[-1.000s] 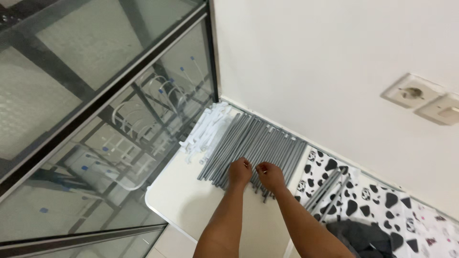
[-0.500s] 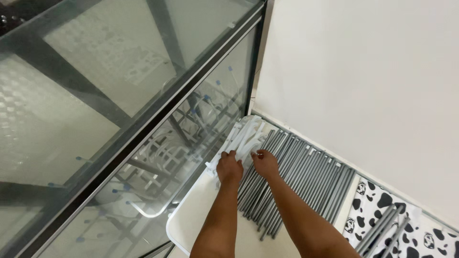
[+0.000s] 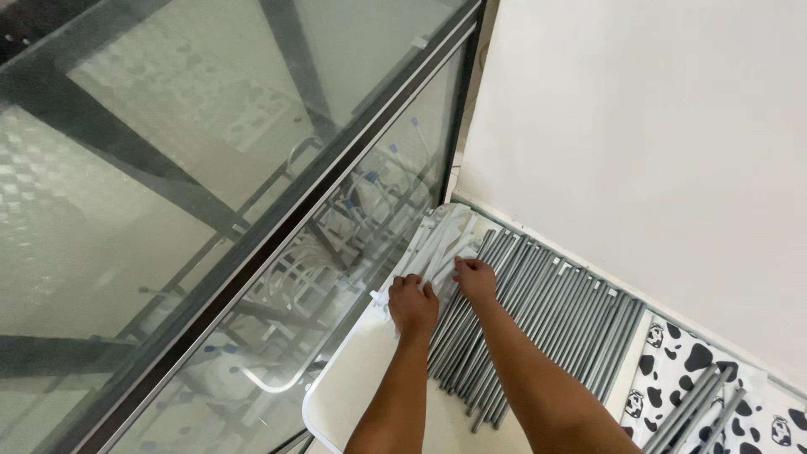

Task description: The person assembles a three-tier fabric storage unit with a cow print pattern, then wipes metal rods and plastic connectors with a dark cloth.

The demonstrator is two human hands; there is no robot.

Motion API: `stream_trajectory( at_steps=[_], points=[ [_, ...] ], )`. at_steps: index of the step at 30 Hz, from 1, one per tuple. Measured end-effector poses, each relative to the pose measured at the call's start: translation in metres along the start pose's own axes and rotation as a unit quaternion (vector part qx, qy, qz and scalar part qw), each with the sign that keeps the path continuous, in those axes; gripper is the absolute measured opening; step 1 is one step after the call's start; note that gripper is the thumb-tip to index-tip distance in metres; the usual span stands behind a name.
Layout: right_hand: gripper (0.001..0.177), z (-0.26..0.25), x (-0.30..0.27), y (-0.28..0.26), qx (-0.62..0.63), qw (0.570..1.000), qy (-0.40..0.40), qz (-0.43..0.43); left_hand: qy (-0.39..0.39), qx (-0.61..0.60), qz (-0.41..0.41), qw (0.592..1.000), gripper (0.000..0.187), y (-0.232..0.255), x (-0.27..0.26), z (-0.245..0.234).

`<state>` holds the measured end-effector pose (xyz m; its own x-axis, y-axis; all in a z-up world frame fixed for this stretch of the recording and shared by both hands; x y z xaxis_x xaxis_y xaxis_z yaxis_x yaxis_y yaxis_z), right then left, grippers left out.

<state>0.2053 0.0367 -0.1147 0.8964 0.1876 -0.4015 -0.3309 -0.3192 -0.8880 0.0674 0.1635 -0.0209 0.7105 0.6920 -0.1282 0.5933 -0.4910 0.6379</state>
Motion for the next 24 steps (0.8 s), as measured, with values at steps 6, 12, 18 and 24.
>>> stream_trajectory(
  at_steps=[6, 12, 18, 24],
  points=[
    [0.036, -0.009, -0.014, -0.010, 0.045, 0.992, 0.075, -0.095, 0.030, -0.030, 0.017, 0.999, 0.021, 0.009, -0.016, -0.006],
    [0.033, -0.048, -0.063, -0.037, 0.035, 0.973, 0.143, -0.177, -0.002, -0.093, 0.074, 0.993, 0.020, 0.027, -0.053, -0.015],
    [0.033, -0.124, -0.094, -0.020, 0.145, 0.950, 0.202, -0.188, -0.045, -0.079, 0.071, 0.993, 0.026, 0.049, -0.110, -0.009],
    [0.040, -0.232, -0.153, 0.038, 0.113, 0.953, 0.268, -0.090, -0.110, -0.078, 0.088, 0.987, 0.035, 0.068, -0.171, 0.028]
  ],
)
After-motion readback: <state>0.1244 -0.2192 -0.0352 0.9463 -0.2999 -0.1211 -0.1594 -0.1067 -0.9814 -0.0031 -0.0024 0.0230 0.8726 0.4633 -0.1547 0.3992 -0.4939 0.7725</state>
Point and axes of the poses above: each hand's wrist, its own x-axis towards the middle knuckle, its own z-axis out of the palm, y = z × x, the point moved 4 cm from there along x, towards the middle knuckle, and after that the axes turned 5 degrees about -y, right-handed, at the moved point
